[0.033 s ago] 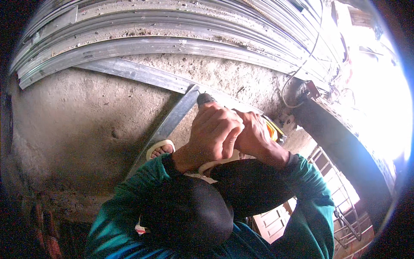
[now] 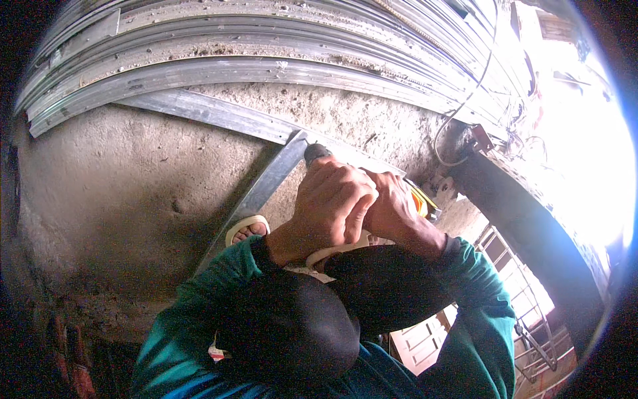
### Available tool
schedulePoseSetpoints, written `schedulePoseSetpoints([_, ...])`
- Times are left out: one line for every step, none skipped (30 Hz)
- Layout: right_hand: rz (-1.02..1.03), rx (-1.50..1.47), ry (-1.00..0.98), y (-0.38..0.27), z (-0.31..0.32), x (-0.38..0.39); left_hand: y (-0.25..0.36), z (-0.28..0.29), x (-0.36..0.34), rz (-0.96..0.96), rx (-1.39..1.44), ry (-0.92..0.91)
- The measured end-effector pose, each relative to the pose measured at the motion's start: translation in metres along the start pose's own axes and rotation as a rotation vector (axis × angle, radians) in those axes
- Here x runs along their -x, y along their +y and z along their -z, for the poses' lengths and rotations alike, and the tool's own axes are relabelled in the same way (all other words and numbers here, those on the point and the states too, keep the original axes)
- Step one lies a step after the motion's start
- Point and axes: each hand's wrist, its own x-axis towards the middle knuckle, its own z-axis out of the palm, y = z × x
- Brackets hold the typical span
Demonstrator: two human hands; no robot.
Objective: The person uses a drill to create holes in metal frames and inserts metal bits into the holes by hand.
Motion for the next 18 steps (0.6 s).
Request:
schedulePoseSetpoints([-0.027, -0.029, -0.01, -0.001, 0.001, 0.0, -0.001, -0.001, -0.001, 0.012, 0.025, -0.011])
schedulePoseSetpoints([-0.026, -0.028, -0.011, 0.0, 0.001, -0.001, -0.001, -0.002, -0.003, 0.024, 0.049, -0.021])
schedulePoseSetpoints([0.008, -0.016, -0.028, 0.001, 0.001, -0.001, 0.001, -0.002, -0.005, 0.037, 0.063, -0.037])
schedulePoseSetpoints([0.042, -0.004, -0.045, 0.003, 0.001, 0.0, 0.0, -0.004, -0.006, 0.037, 0.063, -0.035])
schedulePoseSetpoints([0.066, -0.044, -0.008, 0.005, 0.0, 0.001, 0.0, -0.006, -0.006, 0.03, 0.064, -0.043])
schedulePoseSetpoints([0.068, -0.043, -0.008, 0.007, -0.002, 0.002, -0.001, -0.007, -0.006, 0.022, 0.064, -0.051])
schedulePoseSetpoints([0.105, 0.009, 0.029, 0.01, -0.005, 0.002, 0.0, -0.006, -0.005, 0.022, 0.062, -0.05])
schedulePoseSetpoints([0.141, 0.06, 0.066, 0.014, -0.01, 0.003, 0.0, -0.005, -0.004, 0.007, 0.064, -0.043])
schedulePoseSetpoints([0.139, 0.064, 0.069, 0.023, -0.017, 0.007, 0.001, -0.005, -0.003, -0.011, 0.071, -0.035])
schedulePoseSetpoints([0.182, 0.158, 0.141, 0.034, -0.027, 0.009, 0.001, -0.004, -0.001, -0.011, 0.069, -0.035])
schedulePoseSetpoints([0.225, 0.252, 0.213, 0.042, -0.033, 0.011, 0.001, -0.002, 0.002, -0.012, 0.082, -0.04])
schedulePoseSetpoints([0.231, 0.25, 0.209, 0.028, -0.027, 0.008, 0.0, 0.0, 0.006, -0.009, 0.091, -0.042])
schedulePoseSetpoints([0.133, 0.095, 0.086, 0.004, -0.016, 0.004, -0.002, 0.003, 0.01, -0.004, 0.084, -0.041])
schedulePoseSetpoints([0.025, -0.053, -0.029, -0.009, -0.008, 0.003, -0.002, 0.004, 0.012, -0.021, 0.07, -0.036])
schedulePoseSetpoints([0.098, -0.06, 0.031, -0.008, -0.01, 0.004, -0.002, 0.004, 0.013, -0.036, 0.054, -0.035])
schedulePoseSetpoints([0.095, -0.058, 0.033, -0.007, -0.011, 0.004, -0.002, 0.005, 0.013, -0.038, 0.058, -0.034])
schedulePoseSetpoints([0.118, -0.017, 0.055, -0.007, -0.011, 0.004, -0.002, 0.005, 0.014, -0.037, 0.06, -0.032])
schedulePoseSetpoints([0.146, 0.022, 0.073, -0.008, -0.012, 0.003, -0.002, 0.006, 0.014, -0.033, 0.055, -0.03])
